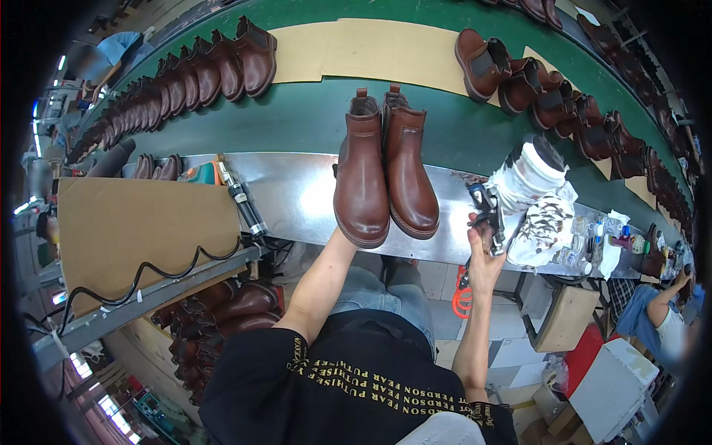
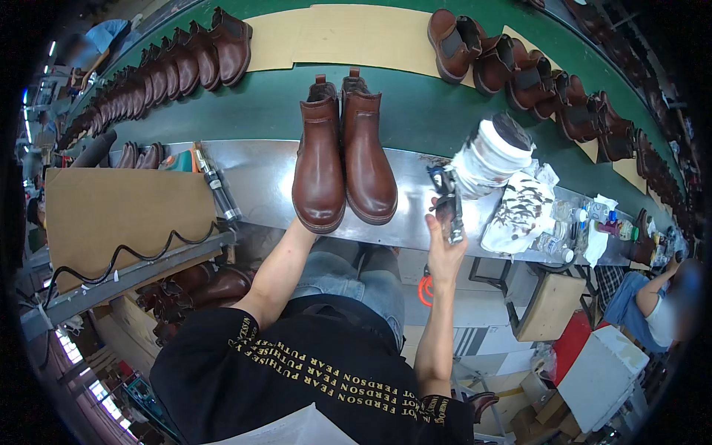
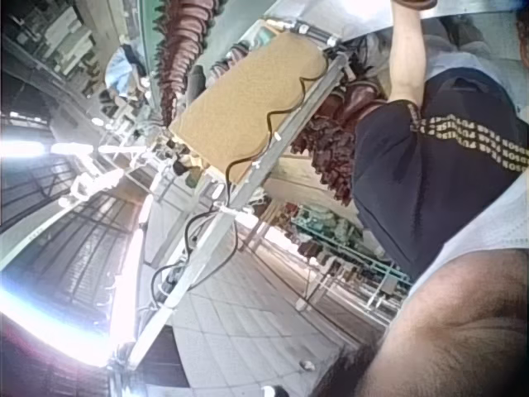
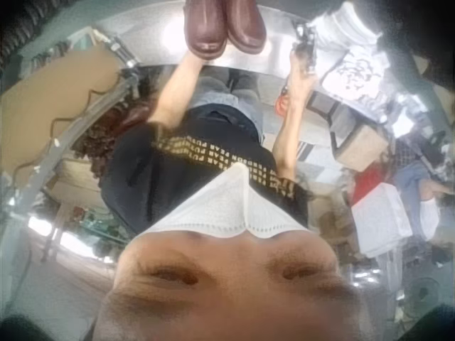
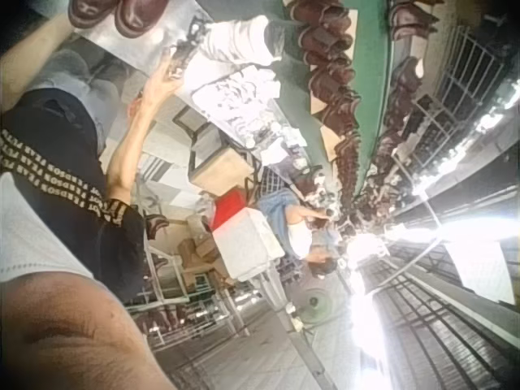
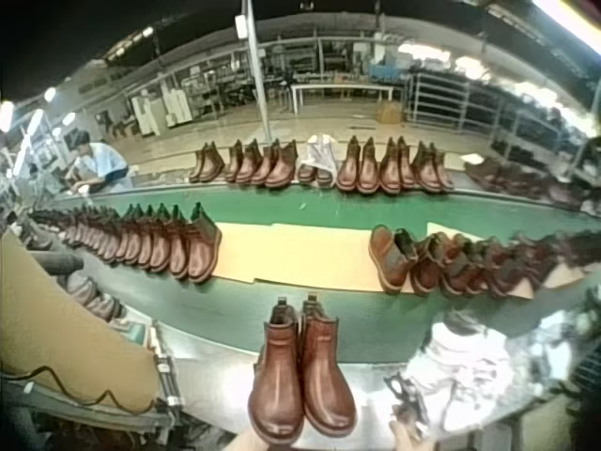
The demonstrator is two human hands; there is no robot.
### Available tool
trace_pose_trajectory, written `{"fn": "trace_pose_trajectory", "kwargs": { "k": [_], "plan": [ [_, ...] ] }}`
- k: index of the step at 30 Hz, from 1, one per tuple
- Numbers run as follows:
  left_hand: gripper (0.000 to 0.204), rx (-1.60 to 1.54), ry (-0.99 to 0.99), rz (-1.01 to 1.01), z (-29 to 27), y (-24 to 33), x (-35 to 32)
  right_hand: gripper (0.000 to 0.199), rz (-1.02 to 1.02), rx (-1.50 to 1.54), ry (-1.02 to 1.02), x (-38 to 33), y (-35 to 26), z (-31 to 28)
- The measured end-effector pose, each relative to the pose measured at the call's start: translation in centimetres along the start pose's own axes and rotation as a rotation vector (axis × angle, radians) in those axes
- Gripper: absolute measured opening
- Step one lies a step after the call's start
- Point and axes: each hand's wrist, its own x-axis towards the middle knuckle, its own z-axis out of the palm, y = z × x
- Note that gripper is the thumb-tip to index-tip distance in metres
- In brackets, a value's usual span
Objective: The worker is polishing and cleaning brown leather boots at a footwear manufacturing assembly line, using a cloth and a spray tool.
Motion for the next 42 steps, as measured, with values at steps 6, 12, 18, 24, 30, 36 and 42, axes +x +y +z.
{"fn": "trace_pose_trajectory", "kwargs": {
  "k": [6,12,18,24,30,36,42],
  "plan": [
    [0.027,-0.111,0.059,-0.094,0.5,-0.1,0.9,0.025,0.048,-0.055,-0.186,-1.7,-6.0,3.3],
    [0.026,0.127,-0.023,-0.034,1.0,1.1,2.7,0.024,-0.13,-0.163,-0.184,-0.4,-7.5,6.1],
    [0.026,0.432,-0.046,0.096,0.0,3.7,6.0,0.014,-0.064,-0.264,-0.117,-0.5,-7.8,6.7],
    [0.027,0.674,-0.084,0.175,-0.1,4.6,10.2,0.031,-0.04,-0.093,-0.373,1.5,-9.6,12.4],
    [0.02,-0.195,0.106,-0.017,-1.0,3.6,14.9,0.029,-0.117,-0.242,-0.186,5.0,-8.4,14.9],
    [0.02,-0.023,0.31,0.056,-2.5,4.9,19.3,0.016,0.027,-0.1,-0.376,5.1,-10.5,17.1],
    [0.019,0.197,0.537,0.105,-4.8,6.0,22.8,0.026,0.054,-0.257,-0.567,6.6,-10.6,18.8]
  ]
}}
